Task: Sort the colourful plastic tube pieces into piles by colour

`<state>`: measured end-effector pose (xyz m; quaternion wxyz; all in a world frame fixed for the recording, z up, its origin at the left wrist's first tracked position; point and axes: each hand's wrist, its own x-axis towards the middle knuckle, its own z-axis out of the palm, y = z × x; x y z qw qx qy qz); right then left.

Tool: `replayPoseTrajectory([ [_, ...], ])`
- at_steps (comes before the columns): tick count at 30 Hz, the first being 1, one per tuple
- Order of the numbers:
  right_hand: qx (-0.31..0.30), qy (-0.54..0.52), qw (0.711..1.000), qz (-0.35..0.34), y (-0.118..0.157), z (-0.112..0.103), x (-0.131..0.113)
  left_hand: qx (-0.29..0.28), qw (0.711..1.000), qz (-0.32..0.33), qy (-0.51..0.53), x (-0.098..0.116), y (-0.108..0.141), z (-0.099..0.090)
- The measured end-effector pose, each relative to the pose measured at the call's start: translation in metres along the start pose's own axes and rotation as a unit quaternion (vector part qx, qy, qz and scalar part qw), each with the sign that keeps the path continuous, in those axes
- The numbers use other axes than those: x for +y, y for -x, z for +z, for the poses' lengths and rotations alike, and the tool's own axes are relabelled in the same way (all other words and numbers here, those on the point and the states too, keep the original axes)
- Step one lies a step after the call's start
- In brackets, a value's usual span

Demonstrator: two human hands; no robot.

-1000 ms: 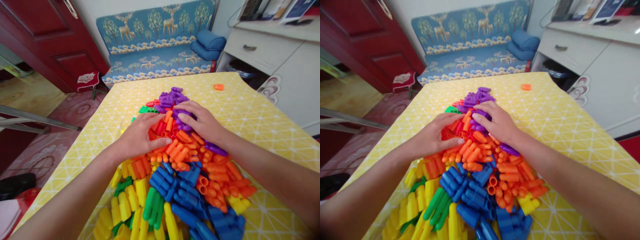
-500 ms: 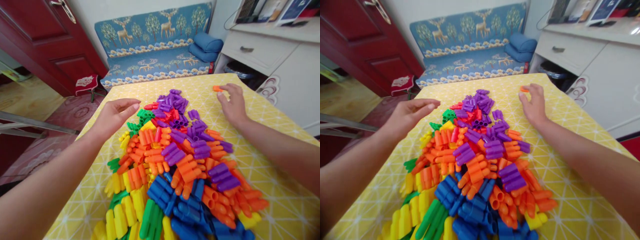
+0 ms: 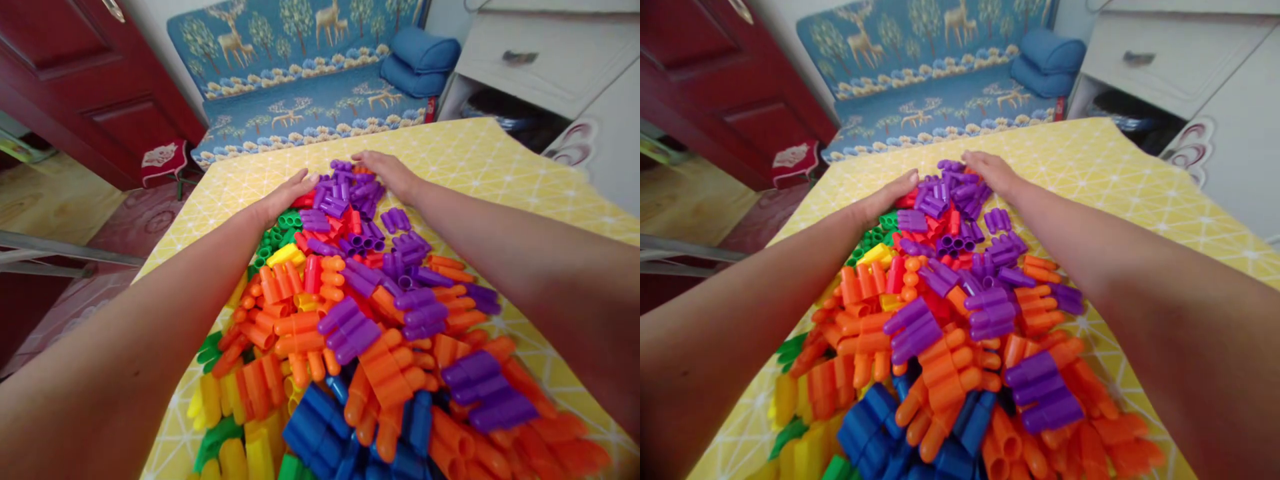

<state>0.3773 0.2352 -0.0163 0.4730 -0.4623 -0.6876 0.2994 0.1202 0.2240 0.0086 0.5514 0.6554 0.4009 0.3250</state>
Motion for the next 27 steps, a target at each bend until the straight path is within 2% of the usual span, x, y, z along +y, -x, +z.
replayPoseTrajectory([
  [2,-0.043,-0.036,0.998,-0.032,0.002,0.019,-0.013,-0.031,0.999,0.010,0.017,0.006,0.001,0.007],
  [4,-0.063,-0.049,0.996,-0.046,0.006,0.029,-0.025,-0.057,0.998,0.028,0.025,0.011,0.006,0.012],
  [8,-0.078,-0.096,0.992,-0.013,0.016,0.030,-0.043,-0.067,0.997,0.049,0.009,0.025,0.022,0.016],
  [11,-0.130,-0.155,0.979,0.013,0.026,0.029,-0.062,-0.068,0.995,0.072,-0.023,0.038,0.036,0.017],
  [14,-0.169,-0.170,0.971,-0.007,0.041,0.027,-0.087,-0.058,0.988,0.113,-0.086,0.053,0.056,0.018],
  [20,-0.201,0.006,0.974,-0.102,0.086,0.019,-0.139,-0.050,0.940,0.199,-0.274,0.079,0.120,0.026],
  [24,-0.192,0.133,0.961,-0.146,0.132,0.015,-0.166,-0.065,0.913,0.208,-0.345,0.084,0.168,0.035],
  [27,-0.184,0.206,0.949,-0.152,0.171,0.012,-0.181,-0.028,0.898,0.209,-0.387,0.081,0.204,0.041],
])
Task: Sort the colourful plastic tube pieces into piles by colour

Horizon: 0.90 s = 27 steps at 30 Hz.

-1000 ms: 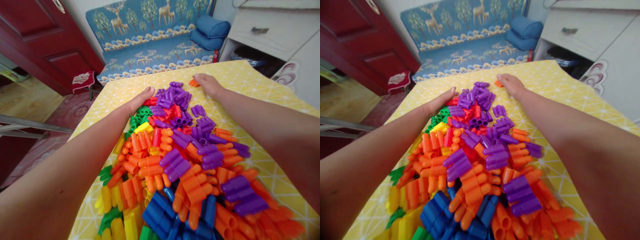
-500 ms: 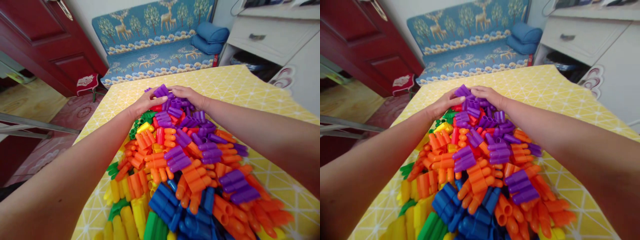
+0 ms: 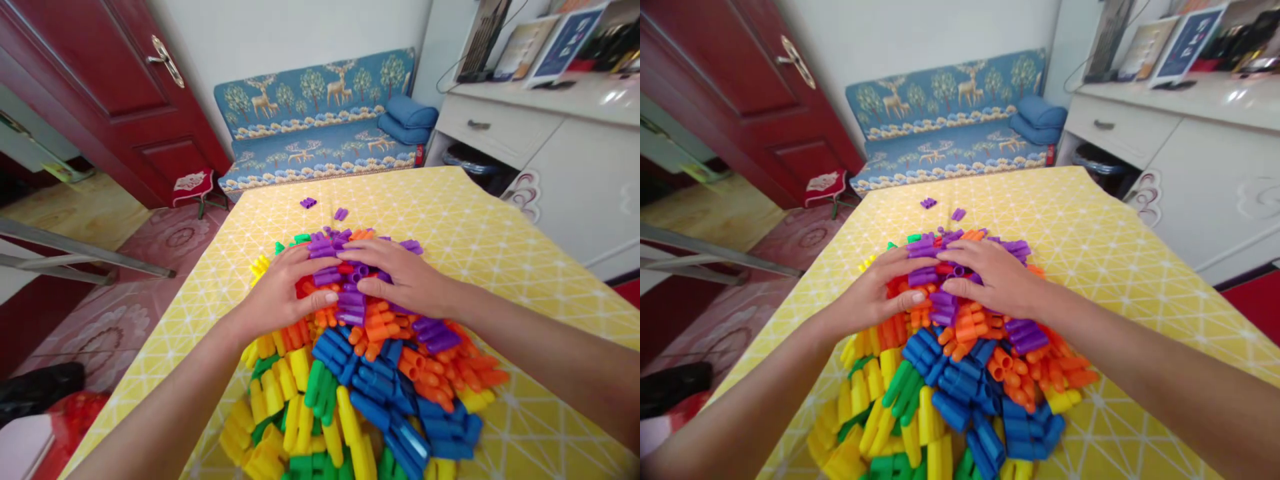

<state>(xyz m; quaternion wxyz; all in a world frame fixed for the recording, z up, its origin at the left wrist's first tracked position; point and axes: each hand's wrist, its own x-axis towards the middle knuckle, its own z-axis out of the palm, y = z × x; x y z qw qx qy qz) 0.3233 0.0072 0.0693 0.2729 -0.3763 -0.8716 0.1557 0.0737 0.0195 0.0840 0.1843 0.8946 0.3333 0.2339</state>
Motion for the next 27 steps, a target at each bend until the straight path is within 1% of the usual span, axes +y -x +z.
replayPoseTrajectory([
  [2,-0.002,0.032,0.999,0.017,0.023,0.001,-0.015,0.036,0.999,-0.027,-0.028,0.008,0.024,0.003],
  [4,0.011,0.057,0.998,0.033,0.046,0.002,-0.026,0.058,0.996,-0.047,-0.039,0.014,0.049,0.007],
  [6,0.052,0.078,0.994,0.052,0.071,0.002,-0.033,0.081,0.994,-0.060,-0.045,0.016,0.076,0.011],
  [7,0.079,0.088,0.991,0.066,0.084,0.002,-0.033,0.101,0.991,-0.073,-0.051,0.016,0.090,0.013],
  [9,0.129,0.104,0.980,0.109,0.113,0.003,-0.028,0.148,0.981,-0.111,-0.058,0.010,0.117,0.017],
  [11,0.157,0.107,0.967,0.167,0.140,0.006,-0.016,0.172,0.968,-0.167,-0.073,-0.001,0.141,0.021],
  [12,0.162,0.102,0.962,0.195,0.151,0.009,-0.008,0.174,0.960,-0.204,-0.080,-0.007,0.151,0.023],
  [14,0.157,0.087,0.957,0.229,0.165,0.014,0.005,0.161,0.952,-0.250,-0.074,-0.018,0.160,0.028],
  [15,0.148,0.080,0.958,0.234,0.168,0.017,0.011,0.145,0.953,-0.258,-0.062,-0.023,0.159,0.030],
  [17,0.126,0.067,0.963,0.227,0.162,0.021,0.016,0.118,0.962,-0.243,-0.041,-0.027,0.149,0.035],
  [20,0.097,0.032,0.970,0.221,0.136,0.027,0.018,0.077,0.974,-0.215,0.015,-0.026,0.119,0.042],
  [23,0.079,-0.008,0.971,0.224,0.105,0.031,0.020,0.072,0.977,-0.202,0.008,-0.024,0.091,0.046],
  [25,0.075,-0.044,0.974,0.211,0.087,0.034,0.024,0.075,0.977,-0.202,0.004,-0.024,0.077,0.048],
  [27,0.075,-0.104,0.974,0.188,0.072,0.040,0.027,0.069,0.977,-0.200,0.026,-0.024,0.066,0.051],
])
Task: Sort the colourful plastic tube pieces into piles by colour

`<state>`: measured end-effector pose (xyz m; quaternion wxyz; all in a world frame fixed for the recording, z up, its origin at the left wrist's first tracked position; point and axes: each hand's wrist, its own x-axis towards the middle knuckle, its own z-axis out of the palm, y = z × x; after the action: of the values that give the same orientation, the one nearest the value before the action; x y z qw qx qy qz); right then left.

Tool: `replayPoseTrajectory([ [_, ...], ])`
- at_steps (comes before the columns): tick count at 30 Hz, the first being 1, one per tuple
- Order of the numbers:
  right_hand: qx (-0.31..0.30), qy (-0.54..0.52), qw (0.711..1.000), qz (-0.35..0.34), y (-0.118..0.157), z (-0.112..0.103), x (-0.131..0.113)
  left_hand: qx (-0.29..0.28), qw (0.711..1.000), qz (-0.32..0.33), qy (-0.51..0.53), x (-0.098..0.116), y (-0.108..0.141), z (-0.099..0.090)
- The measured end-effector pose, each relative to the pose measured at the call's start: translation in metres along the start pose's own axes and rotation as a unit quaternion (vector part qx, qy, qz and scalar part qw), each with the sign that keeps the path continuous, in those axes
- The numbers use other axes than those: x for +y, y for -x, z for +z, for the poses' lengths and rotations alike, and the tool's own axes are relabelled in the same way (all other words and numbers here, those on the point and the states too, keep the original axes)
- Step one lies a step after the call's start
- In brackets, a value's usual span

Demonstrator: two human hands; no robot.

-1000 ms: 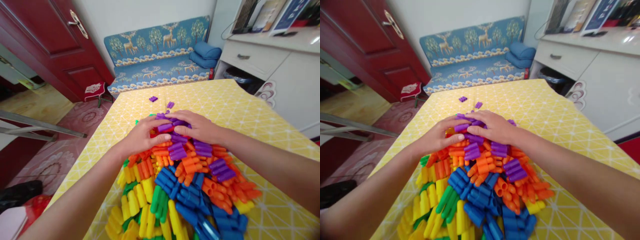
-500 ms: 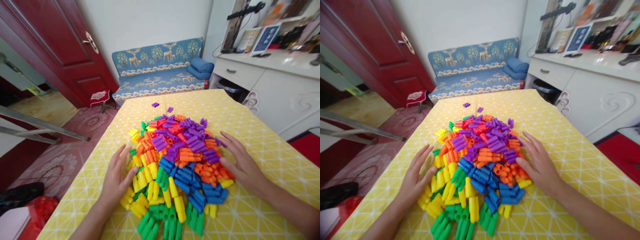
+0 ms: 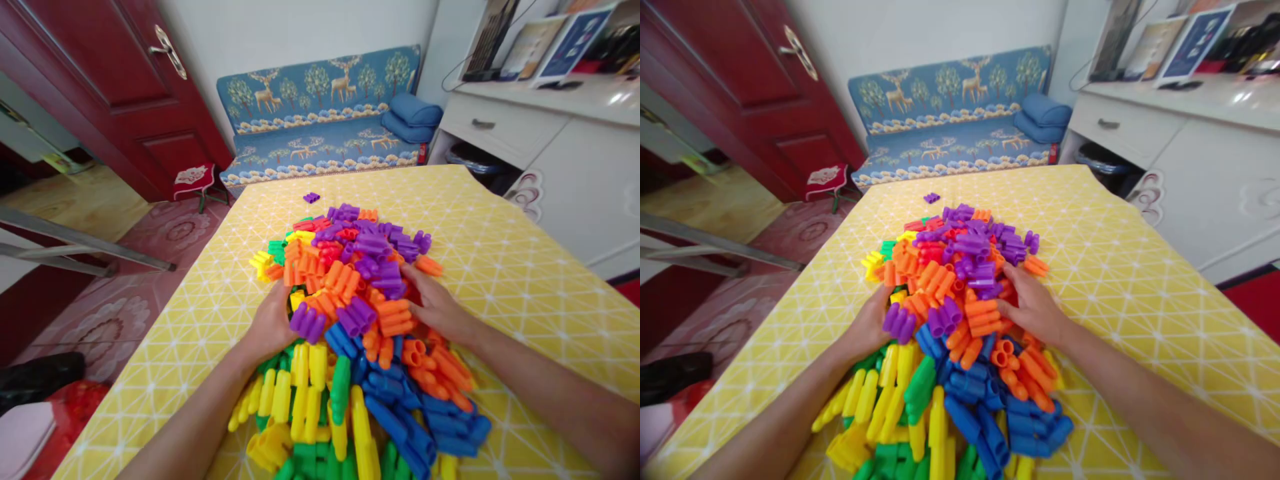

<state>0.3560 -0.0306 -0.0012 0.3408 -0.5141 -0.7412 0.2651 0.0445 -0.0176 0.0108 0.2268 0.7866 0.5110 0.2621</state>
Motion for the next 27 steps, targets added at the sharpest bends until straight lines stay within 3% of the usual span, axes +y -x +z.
replayPoseTrajectory([
  [6,0.006,-0.172,0.985,-0.031,-0.033,0.032,-0.013,-0.054,0.989,0.030,0.131,0.019,-0.028,0.016],
  [9,-0.005,-0.172,0.983,-0.064,-0.042,0.037,-0.027,-0.038,0.987,0.035,0.149,0.024,-0.035,0.015],
  [12,-0.022,-0.037,0.997,-0.068,-0.039,0.019,-0.041,-0.021,0.995,0.026,0.095,0.018,-0.031,-0.005],
  [14,-0.011,0.046,0.996,-0.076,-0.034,-0.003,-0.045,-0.042,0.999,0.022,0.021,0.011,-0.025,-0.026],
  [17,0.096,0.083,0.989,-0.078,-0.027,-0.036,-0.030,-0.081,0.995,0.021,-0.051,0.005,-0.017,-0.060],
  [20,0.228,0.090,0.969,-0.010,-0.032,-0.055,0.011,-0.115,0.993,0.016,0.001,0.002,-0.015,-0.082],
  [22,0.246,0.075,0.964,0.065,-0.046,-0.055,0.042,-0.055,0.997,-0.013,0.054,-0.004,-0.017,-0.085],
  [24,0.219,0.041,0.966,0.129,-0.067,-0.048,0.066,0.080,0.992,-0.046,0.083,-0.017,-0.021,-0.078],
  [25,0.196,0.024,0.971,0.137,-0.080,-0.043,0.073,0.144,0.985,-0.048,0.083,-0.025,-0.024,-0.072],
  [27,0.153,-0.018,0.982,0.108,-0.108,-0.031,0.079,0.196,0.977,-0.055,0.070,-0.043,-0.028,-0.059],
])
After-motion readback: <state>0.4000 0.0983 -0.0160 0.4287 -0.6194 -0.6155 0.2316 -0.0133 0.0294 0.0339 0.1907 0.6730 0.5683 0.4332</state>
